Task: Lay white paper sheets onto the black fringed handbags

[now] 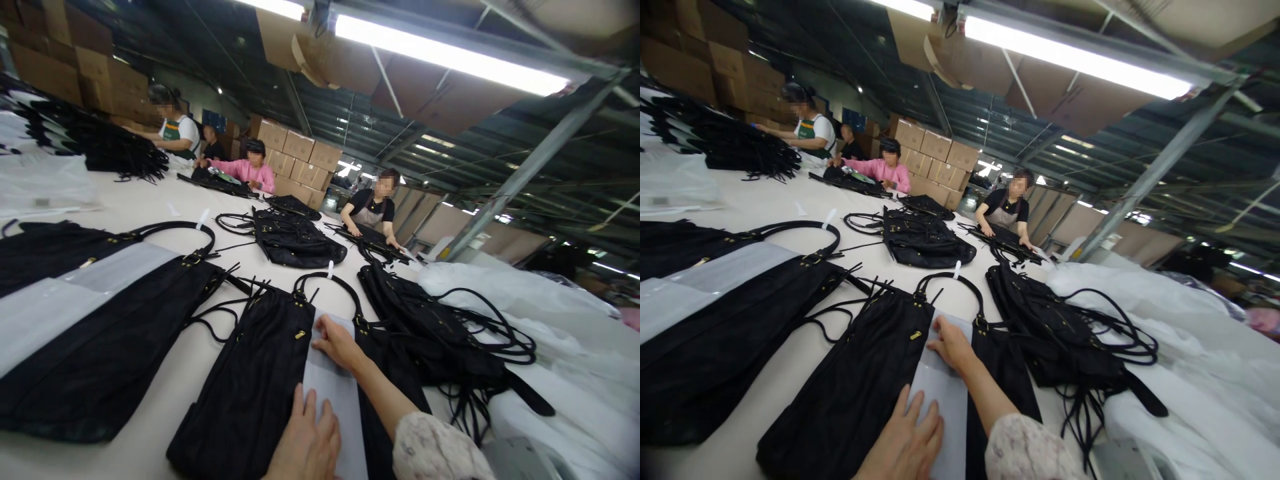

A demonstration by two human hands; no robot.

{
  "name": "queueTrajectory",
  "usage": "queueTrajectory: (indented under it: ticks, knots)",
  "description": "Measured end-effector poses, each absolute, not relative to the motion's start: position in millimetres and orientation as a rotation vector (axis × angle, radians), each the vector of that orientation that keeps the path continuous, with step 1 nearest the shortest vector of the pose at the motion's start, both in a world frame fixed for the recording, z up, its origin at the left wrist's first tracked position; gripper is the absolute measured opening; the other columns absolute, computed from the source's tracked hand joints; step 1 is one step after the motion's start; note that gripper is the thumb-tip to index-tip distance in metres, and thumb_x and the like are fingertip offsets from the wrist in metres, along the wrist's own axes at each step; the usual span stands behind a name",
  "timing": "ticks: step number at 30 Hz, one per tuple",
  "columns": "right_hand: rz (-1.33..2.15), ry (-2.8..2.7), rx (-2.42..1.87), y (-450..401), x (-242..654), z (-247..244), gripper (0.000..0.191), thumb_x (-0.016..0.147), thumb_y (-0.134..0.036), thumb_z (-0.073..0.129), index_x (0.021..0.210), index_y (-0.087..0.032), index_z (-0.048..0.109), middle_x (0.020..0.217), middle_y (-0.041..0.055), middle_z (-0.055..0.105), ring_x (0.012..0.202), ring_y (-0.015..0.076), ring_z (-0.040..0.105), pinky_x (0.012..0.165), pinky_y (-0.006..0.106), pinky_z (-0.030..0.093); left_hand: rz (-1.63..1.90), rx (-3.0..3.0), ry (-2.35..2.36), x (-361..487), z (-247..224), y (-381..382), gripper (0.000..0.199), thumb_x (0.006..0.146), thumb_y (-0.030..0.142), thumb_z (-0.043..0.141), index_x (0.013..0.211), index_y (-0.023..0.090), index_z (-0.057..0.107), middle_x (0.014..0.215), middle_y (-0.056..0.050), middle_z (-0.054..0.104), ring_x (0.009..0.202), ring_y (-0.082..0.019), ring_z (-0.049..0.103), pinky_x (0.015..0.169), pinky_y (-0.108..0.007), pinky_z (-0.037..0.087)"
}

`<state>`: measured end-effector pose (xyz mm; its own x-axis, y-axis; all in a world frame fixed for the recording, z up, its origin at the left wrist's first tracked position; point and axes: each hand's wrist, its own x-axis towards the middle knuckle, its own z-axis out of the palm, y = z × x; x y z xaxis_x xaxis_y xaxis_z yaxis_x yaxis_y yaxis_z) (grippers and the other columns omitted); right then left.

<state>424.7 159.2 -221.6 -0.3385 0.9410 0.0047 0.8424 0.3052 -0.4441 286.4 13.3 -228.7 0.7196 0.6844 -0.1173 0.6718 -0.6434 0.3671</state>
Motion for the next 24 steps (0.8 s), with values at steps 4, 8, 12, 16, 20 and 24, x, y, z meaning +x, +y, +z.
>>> queueTrajectory:
  ticks: [4, 8, 12, 16, 20, 24]
  knots:
    - [0.439, -2.210, -1.634, 129, 420, -198, 0.029, 0.088, -0.009, 0.041, 0.112, -0.018, 0.055, 0.088, 0.0048, 0.068, 0.088, 0.0192, 0.063, 0.084, 0.033, 0.046, 0.122, 2.468, 1.076, 272, -200, 2, 0.061, 0.088, 0.047, 0.061, 0.136, 0.009, 0.052, 0.143, -0.021, 0.048, 0.136, -0.043, 0.034, 0.114, -0.062, 0.024]
    - [0.250, -2.306, -1.481, 44, 442, -193, 0.045, 0.097, -0.030, 0.042, 0.141, -0.024, 0.043, 0.144, 0.0104, 0.051, 0.131, 0.0239, 0.048, 0.107, 0.040, 0.040, 0.279, 2.454, 1.034, 242, -178, -7, 0.032, 0.093, 0.029, 0.054, 0.124, 0.020, 0.061, 0.134, -0.010, 0.059, 0.131, -0.029, 0.047, 0.115, -0.054, 0.027]
    - [-0.371, -2.636, -1.155, -38, 473, -246, 0.065, 0.090, -0.050, 0.056, 0.148, -0.031, 0.033, 0.140, 0.0127, 0.055, 0.122, 0.0320, 0.058, 0.097, 0.044, 0.051, 0.142, 2.467, 1.075, 213, -170, -17, 0.045, 0.089, 0.023, 0.054, 0.134, 0.024, 0.055, 0.143, -0.010, 0.052, 0.136, -0.030, 0.043, 0.116, -0.056, 0.025]
    - [-0.541, -2.722, -1.130, -58, 486, -260, 0.044, 0.095, -0.045, 0.050, 0.136, -0.028, 0.051, 0.128, 0.0112, 0.064, 0.113, 0.0261, 0.065, 0.087, 0.034, 0.057, -0.055, 2.493, 1.052, 210, -167, -22, 0.050, 0.089, 0.026, 0.050, 0.139, 0.024, 0.052, 0.148, -0.010, 0.044, 0.139, -0.032, 0.037, 0.115, -0.057, 0.026]
    - [-0.307, -2.397, -1.514, -70, 514, -206, 0.049, 0.093, -0.052, 0.048, 0.137, -0.030, 0.051, 0.144, 0.0110, 0.051, 0.131, 0.0298, 0.050, 0.102, 0.045, 0.049, -0.181, 2.524, 1.110, 225, -147, -14, 0.048, 0.087, 0.022, 0.050, 0.135, 0.020, 0.056, 0.142, -0.012, 0.052, 0.135, -0.032, 0.044, 0.114, -0.057, 0.027]
    - [-0.109, -1.743, -2.023, -94, 566, -196, 0.042, 0.095, -0.048, 0.041, 0.124, -0.026, 0.063, 0.139, 0.0124, 0.056, 0.130, 0.0312, 0.051, 0.105, 0.045, 0.048, 0.137, 2.577, 1.257, 215, -140, 9, 0.048, 0.088, 0.033, 0.049, 0.134, 0.027, 0.058, 0.142, -0.007, 0.053, 0.136, -0.032, 0.043, 0.115, -0.059, 0.022]
